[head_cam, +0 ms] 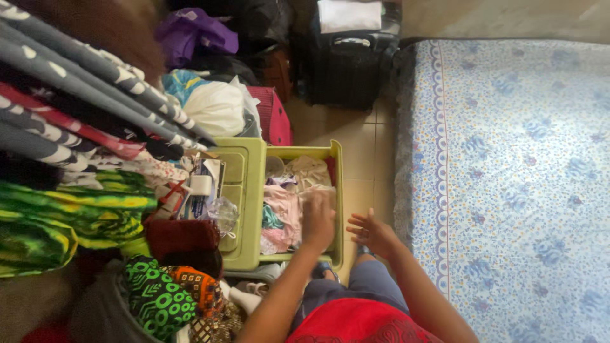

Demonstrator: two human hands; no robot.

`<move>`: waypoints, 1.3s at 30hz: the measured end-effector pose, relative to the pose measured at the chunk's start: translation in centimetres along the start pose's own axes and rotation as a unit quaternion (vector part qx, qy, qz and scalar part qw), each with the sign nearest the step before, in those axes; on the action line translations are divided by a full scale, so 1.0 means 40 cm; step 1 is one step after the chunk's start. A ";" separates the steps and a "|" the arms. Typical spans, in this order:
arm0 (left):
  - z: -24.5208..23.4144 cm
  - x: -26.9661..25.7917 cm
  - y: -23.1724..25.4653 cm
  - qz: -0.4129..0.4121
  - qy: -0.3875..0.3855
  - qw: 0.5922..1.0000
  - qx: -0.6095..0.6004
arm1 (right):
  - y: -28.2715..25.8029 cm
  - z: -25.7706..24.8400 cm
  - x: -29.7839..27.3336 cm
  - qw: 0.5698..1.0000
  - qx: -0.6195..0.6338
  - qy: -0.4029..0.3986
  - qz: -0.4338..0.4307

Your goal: The person opens and closes drawers in a plastic storage unit and a wooden wardrobe, briefly touching clothes inside. They also open and close a window with metal bars and a wardrobe door multiple times.

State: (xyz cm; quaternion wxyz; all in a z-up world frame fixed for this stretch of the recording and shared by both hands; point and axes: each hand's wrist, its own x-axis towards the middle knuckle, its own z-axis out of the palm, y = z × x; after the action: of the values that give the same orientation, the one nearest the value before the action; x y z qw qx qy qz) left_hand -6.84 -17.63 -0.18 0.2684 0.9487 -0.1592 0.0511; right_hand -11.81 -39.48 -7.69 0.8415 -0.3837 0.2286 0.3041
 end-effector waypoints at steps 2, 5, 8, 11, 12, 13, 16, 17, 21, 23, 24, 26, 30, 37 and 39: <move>0.030 -0.022 0.077 0.056 0.024 0.998 0.000 | -0.020 0.032 0.002 0.999 -0.018 -0.019 0.024; 0.046 -0.015 0.140 0.041 0.027 0.998 -0.027 | -0.048 0.077 0.018 0.995 -0.046 -0.063 0.062; 0.037 -0.017 0.167 0.010 0.024 0.998 -0.058 | -0.076 0.076 0.036 0.986 -0.044 -0.127 0.094; 0.006 0.008 0.145 -0.017 0.044 0.998 -0.048 | -0.099 0.058 0.095 0.974 -0.056 -0.165 0.145; -0.006 0.010 0.137 -0.022 0.062 0.997 -0.045 | -0.092 0.053 0.115 0.968 -0.059 -0.189 0.155; -0.015 0.013 0.132 -0.026 0.080 0.996 -0.043 | -0.083 0.045 0.134 0.961 -0.062 -0.213 0.165; -0.034 0.023 0.122 -0.058 0.119 0.990 -0.040 | -0.007 0.072 0.214 0.944 0.052 -0.254 0.202; -0.040 0.024 0.123 -0.072 0.121 0.990 -0.029 | 0.015 0.084 0.236 0.942 -0.140 -0.304 0.044; -0.071 0.037 0.105 -0.100 0.118 0.988 0.004 | 0.096 0.224 0.361 0.905 -0.197 -0.375 -0.032; -0.074 0.033 0.098 -0.113 0.121 0.986 -0.016 | 0.140 0.303 0.404 0.913 0.004 -0.393 0.113; -0.070 0.034 0.088 -0.121 0.130 0.983 -0.041 | 0.155 0.339 0.433 0.897 0.048 -0.422 0.123; -0.052 0.041 0.061 -0.135 0.148 0.976 -0.087 | 0.174 0.367 0.470 0.864 0.121 -0.471 0.130; 0.038 0.036 -0.031 -0.168 0.152 0.969 -0.103 | 0.170 0.292 0.524 0.893 0.070 -0.416 0.158; 0.410 -0.026 -0.301 -0.341 0.060 0.934 -0.087 | 0.178 -0.004 0.594 0.992 -0.004 0.001 0.130; 0.510 -0.045 -0.390 -0.349 -0.058 0.935 -0.020 | 0.155 -0.065 0.669 0.988 -0.047 0.080 0.121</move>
State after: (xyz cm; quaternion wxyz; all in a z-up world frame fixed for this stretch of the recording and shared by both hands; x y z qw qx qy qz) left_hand -3.17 -15.28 -25.57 0.2786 0.9403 0.1657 -0.1040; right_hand 2.56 -29.31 -28.93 0.7584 -0.4153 0.3258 0.3824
